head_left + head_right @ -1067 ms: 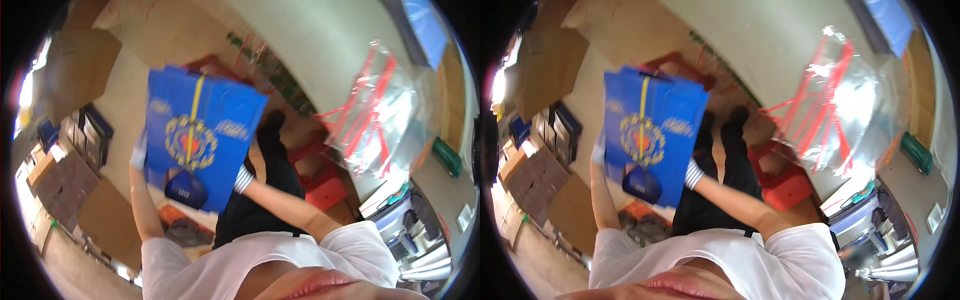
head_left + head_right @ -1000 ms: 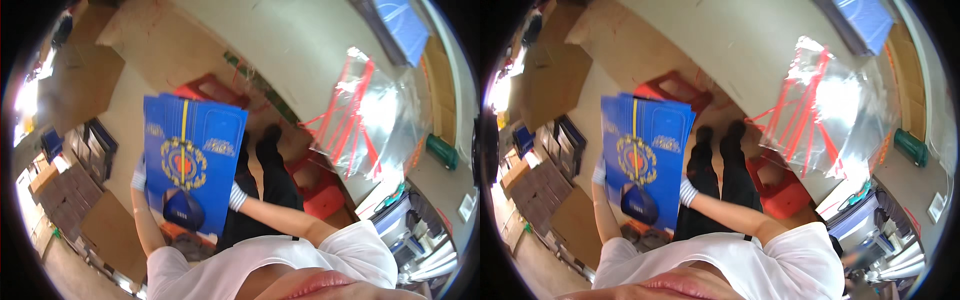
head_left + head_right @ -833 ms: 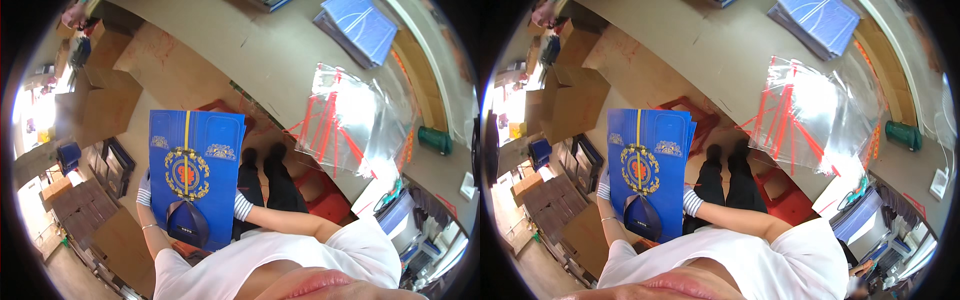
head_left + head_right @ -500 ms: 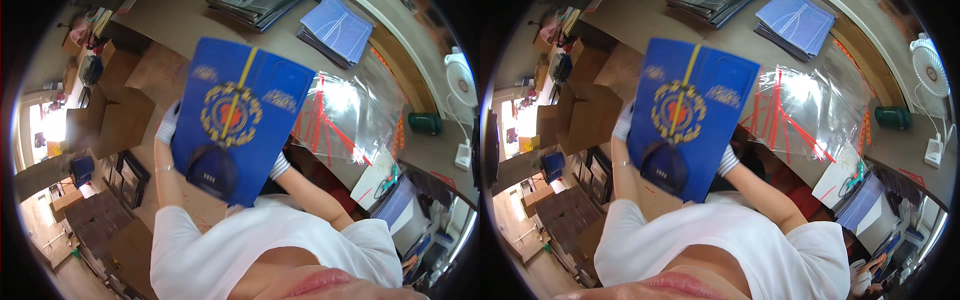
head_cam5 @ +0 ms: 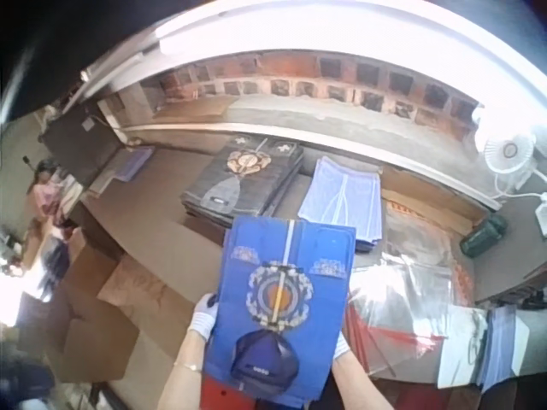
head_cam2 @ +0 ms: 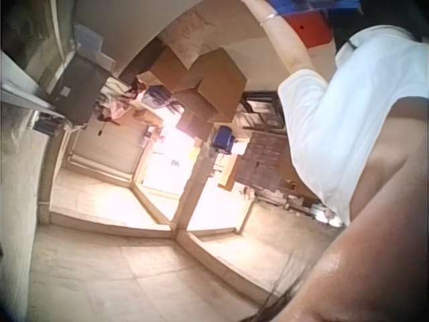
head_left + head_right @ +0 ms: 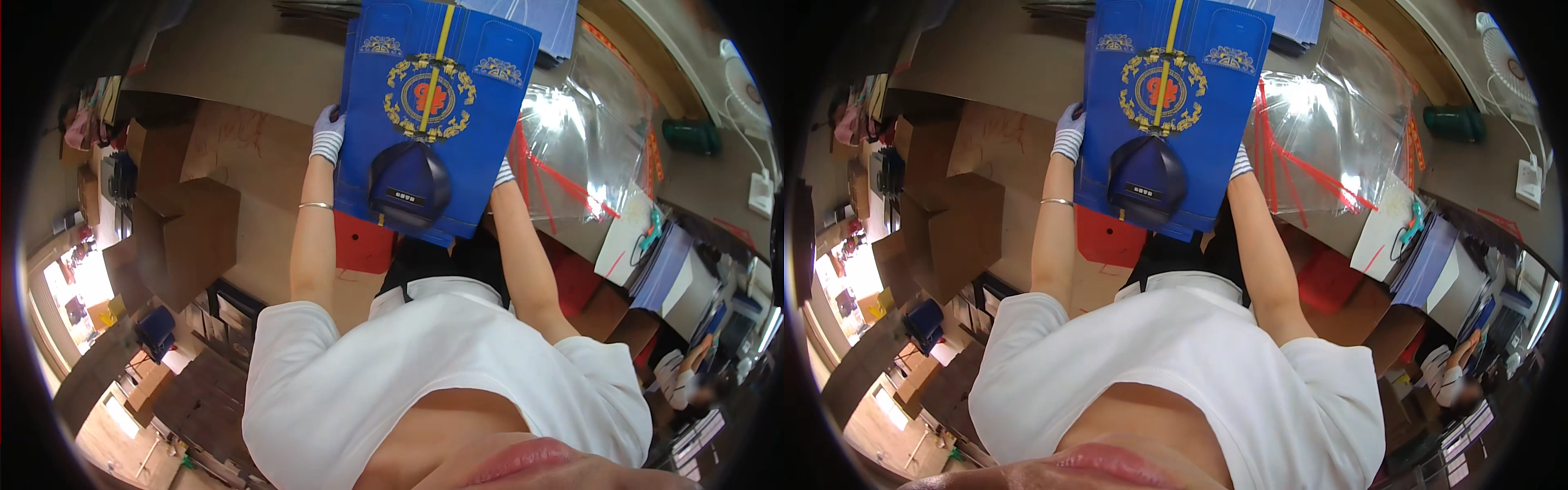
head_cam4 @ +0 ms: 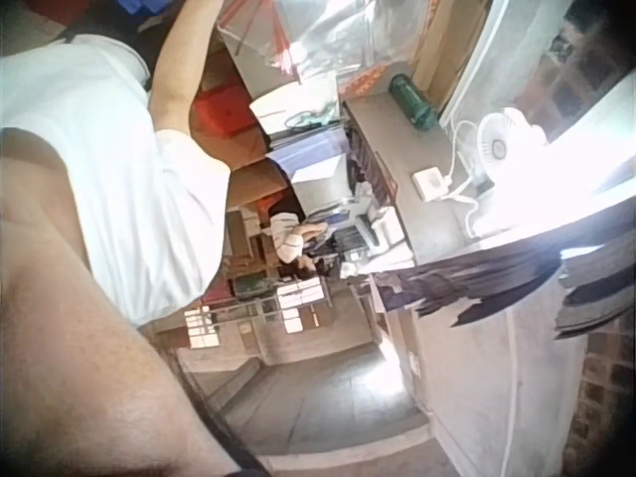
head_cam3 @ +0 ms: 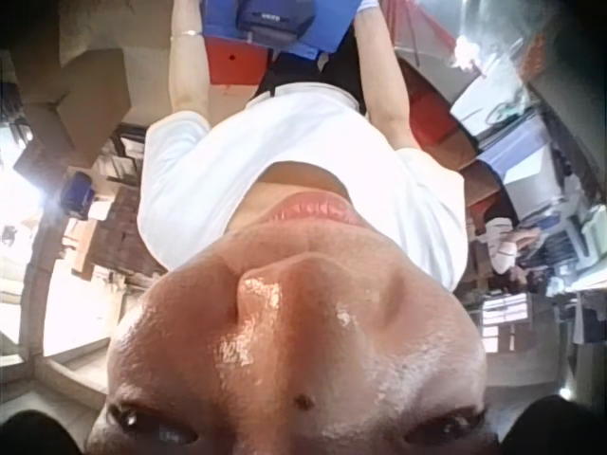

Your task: Packaging shirts and gift bags into plastic sleeves and then into a cardboard box.

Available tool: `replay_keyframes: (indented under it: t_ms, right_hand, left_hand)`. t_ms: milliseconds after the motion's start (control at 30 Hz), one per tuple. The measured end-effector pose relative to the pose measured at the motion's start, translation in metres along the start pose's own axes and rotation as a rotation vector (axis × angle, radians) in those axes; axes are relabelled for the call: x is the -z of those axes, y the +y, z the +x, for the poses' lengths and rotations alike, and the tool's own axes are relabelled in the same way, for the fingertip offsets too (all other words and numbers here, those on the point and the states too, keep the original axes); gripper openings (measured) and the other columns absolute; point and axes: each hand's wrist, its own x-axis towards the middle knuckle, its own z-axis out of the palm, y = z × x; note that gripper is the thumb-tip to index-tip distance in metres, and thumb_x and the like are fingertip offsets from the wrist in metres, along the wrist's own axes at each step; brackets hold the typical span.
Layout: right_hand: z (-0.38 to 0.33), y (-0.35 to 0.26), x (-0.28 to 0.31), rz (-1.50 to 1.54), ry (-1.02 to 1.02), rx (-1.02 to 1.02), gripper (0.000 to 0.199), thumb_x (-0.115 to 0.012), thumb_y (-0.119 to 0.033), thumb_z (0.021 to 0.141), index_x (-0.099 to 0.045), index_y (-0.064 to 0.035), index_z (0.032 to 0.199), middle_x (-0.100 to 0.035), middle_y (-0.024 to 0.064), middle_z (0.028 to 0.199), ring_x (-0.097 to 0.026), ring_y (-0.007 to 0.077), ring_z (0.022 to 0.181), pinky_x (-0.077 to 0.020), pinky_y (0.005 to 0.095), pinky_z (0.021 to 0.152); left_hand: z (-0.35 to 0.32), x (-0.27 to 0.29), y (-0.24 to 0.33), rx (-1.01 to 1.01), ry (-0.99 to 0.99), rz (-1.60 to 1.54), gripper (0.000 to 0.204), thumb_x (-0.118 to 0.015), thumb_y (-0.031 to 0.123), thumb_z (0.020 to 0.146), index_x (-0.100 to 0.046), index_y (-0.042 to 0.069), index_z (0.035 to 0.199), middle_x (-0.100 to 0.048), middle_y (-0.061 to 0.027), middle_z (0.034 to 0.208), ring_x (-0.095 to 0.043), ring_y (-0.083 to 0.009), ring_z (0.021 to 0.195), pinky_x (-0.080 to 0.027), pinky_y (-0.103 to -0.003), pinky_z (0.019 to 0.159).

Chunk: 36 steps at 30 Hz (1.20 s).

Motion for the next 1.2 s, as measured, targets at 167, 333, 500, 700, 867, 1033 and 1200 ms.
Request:
replay_keyframes:
  t_ms: [167, 333, 500, 700, 867, 1033, 1200]
  right_hand:
    - [-0.05, 0.0, -0.029, -0.381, 0.032, 0.165, 0.033, -0.033, -0.024, 0.092, -0.042, -0.0035, 0.117, -0.049, 0.0082, 0.114, -0.046, 0.0179, 0.102, -0.0379, 0.0296, 0.09]
    - [-0.059, 0.005, -0.061, -0.759, 0.13, 0.309, 0.033, -0.033, -0.024, 0.092, -0.043, -0.0035, 0.117, -0.049, 0.0078, 0.114, -0.046, 0.0178, 0.102, -0.0378, 0.0295, 0.09]
    - [-0.025, 0.008, -0.066, -1.128, 0.221, 0.395, 0.034, -0.033, -0.024, 0.092, -0.043, -0.0035, 0.117, -0.049, 0.0074, 0.114, -0.046, 0.0176, 0.102, -0.0377, 0.0295, 0.09]
    - [-0.002, 0.03, -0.061, -0.404, 0.245, 0.285, 0.036, -0.034, -0.027, 0.092, -0.043, -0.0042, 0.118, -0.048, 0.0061, 0.115, -0.045, 0.0191, 0.102, -0.0368, 0.0298, 0.09]
    - [-0.022, -0.023, -0.064, -0.275, 0.272, -0.121, 0.035, -0.035, -0.026, 0.091, -0.044, -0.004, 0.118, -0.047, 0.0065, 0.119, -0.046, 0.0194, 0.103, -0.0372, 0.029, 0.09]
    - [-0.063, -0.097, -0.094, -0.2, 0.342, -0.72, 0.045, -0.04, -0.044, 0.086, -0.057, -0.003, 0.097, -0.063, 0.0143, 0.083, -0.062, 0.0233, 0.065, -0.051, 0.0327, 0.054]
    - [-0.064, -0.086, -0.103, -0.343, 0.182, -0.604, 0.044, -0.039, -0.042, 0.085, -0.059, -0.0024, 0.087, -0.064, 0.0147, 0.074, -0.061, 0.0197, 0.05, -0.0469, 0.0264, 0.04]
  left_hand:
    - [-0.021, 0.008, 0.031, -0.077, -0.084, 0.021, 0.038, -0.062, 0.016, 0.074, -0.054, 0.0, 0.107, -0.06, -0.0146, 0.099, -0.058, -0.0212, 0.089, -0.043, -0.029, 0.081]
    - [0.001, 0.008, 0.075, -0.199, -0.197, 0.013, 0.037, -0.063, 0.018, 0.073, -0.057, 0.0, 0.104, -0.061, -0.016, 0.096, -0.059, -0.0221, 0.087, -0.044, -0.029, 0.08]
    - [0.069, -0.001, 0.127, -0.317, -0.367, 0.189, 0.041, -0.064, 0.024, 0.073, -0.056, 0.003, 0.107, -0.06, -0.0153, 0.101, -0.058, -0.0235, 0.092, -0.044, -0.03, 0.081]
    - [0.141, -0.014, 0.124, -0.293, -0.559, 0.332, 0.046, -0.06, 0.031, 0.076, -0.054, 0.004, 0.112, -0.058, -0.0143, 0.108, -0.056, -0.0237, 0.098, -0.042, -0.03, 0.086]
    - [0.113, 0.008, 0.132, -0.367, -0.223, 0.307, 0.043, -0.065, 0.032, 0.071, -0.06, 0.002, 0.102, -0.061, -0.0138, 0.099, -0.059, -0.0236, 0.091, -0.043, -0.03, 0.083]
    - [0.059, -0.001, 0.181, -0.46, -0.286, 0.204, 0.044, -0.069, 0.038, 0.069, -0.063, 0.003, 0.095, -0.064, -0.0126, 0.089, -0.061, -0.0211, 0.083, -0.045, -0.029, 0.078]
    - [0.071, -0.007, 0.173, -0.491, -0.262, 0.249, 0.051, -0.071, 0.034, 0.068, -0.058, -0.004, 0.1, -0.063, -0.0149, 0.09, -0.059, -0.0183, 0.081, -0.044, -0.027, 0.077]
